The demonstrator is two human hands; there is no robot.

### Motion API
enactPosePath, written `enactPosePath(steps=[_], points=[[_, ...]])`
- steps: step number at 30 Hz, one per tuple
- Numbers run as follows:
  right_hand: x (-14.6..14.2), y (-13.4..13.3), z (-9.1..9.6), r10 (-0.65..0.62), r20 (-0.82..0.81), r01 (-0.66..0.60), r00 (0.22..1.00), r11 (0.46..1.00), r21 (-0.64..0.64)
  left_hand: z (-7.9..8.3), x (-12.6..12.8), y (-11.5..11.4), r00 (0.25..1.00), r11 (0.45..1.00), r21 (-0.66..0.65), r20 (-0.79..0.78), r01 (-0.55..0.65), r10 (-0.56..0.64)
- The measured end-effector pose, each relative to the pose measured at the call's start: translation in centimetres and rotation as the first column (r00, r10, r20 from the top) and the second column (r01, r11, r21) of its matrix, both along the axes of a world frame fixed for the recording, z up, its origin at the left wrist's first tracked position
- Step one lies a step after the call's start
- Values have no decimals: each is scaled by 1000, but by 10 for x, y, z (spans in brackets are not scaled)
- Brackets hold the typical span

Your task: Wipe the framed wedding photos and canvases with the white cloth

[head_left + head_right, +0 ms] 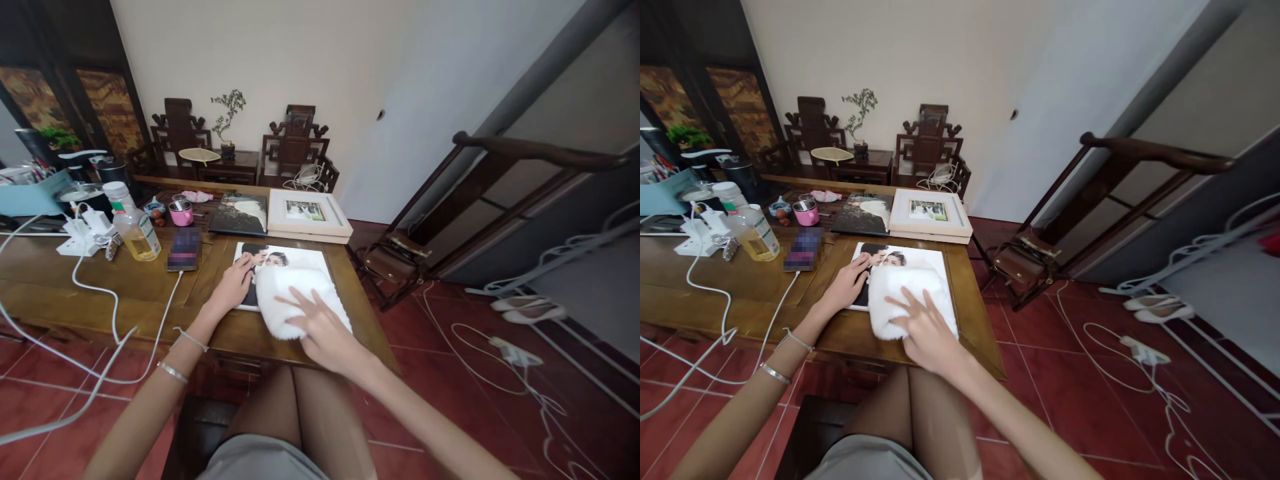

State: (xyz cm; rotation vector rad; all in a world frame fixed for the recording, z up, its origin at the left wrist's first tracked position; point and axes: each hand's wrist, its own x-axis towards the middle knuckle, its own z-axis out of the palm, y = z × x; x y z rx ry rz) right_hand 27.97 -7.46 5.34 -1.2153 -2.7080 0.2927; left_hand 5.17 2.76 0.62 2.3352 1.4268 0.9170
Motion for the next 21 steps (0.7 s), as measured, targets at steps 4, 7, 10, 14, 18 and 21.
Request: enactPosePath(steps=[4,7,10,14,18,21], points=[[-9,74,-1,-113,3,113,994,992,63,-1,-1,1,1000,1000,1,2,2,-2],[-25,122,2,-188,4,187,982,979,76,0,-2,2,1000,1000,1,5,11,-11],[-38,136,5,-192,-5,192,981,978,80,1,-3,2,1000,1000,0,7,14,-14],[-38,95,4,-108,8,107,994,992,73,0,-3,3,999,1000,7,28,30,-31],[-19,21,4,14,-12,-13,1000,1000,26,-1,-2,2,999,1000,-7,25,24,-24],[4,-14,6,53,-37,-54,998,998,-36,0,-1,0,1000,1000,-27,18,1,-1]])
